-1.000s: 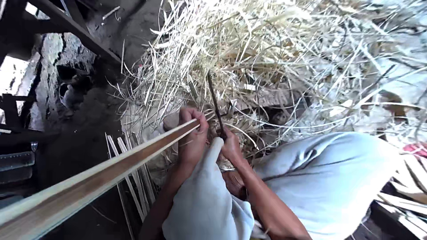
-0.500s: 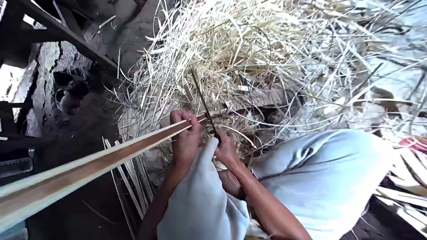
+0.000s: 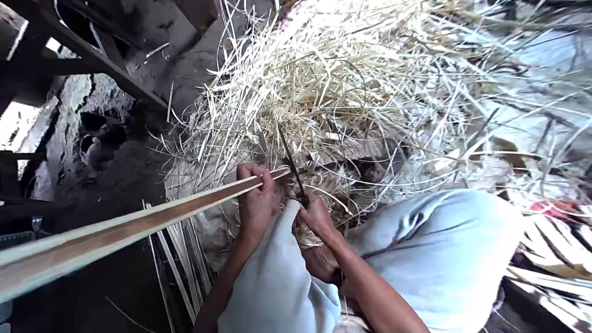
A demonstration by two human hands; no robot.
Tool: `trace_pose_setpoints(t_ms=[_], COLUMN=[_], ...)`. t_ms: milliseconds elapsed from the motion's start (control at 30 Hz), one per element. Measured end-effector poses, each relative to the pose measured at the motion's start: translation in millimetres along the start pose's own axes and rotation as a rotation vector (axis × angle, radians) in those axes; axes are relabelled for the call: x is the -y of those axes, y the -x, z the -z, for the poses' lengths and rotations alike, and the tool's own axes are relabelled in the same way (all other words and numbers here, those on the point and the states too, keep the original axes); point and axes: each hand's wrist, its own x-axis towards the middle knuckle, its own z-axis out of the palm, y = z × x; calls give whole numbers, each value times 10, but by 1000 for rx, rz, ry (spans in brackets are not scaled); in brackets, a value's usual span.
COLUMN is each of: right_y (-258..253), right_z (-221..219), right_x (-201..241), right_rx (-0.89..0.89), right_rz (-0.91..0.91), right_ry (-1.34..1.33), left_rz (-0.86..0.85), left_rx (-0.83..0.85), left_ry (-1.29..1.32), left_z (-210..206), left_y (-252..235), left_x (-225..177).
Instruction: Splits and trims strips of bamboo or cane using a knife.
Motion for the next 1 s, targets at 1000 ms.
trace_pose_setpoints(t_ms=[1000], right_y=[285], right_z=[20], right_x=[337], right_rx=[-143], right_rz=[239], right_ry=[8], left_rz=[-72], left_rx=[-13], left_ry=[92], left_z=[-36], left_y=[-19], left_x=[91])
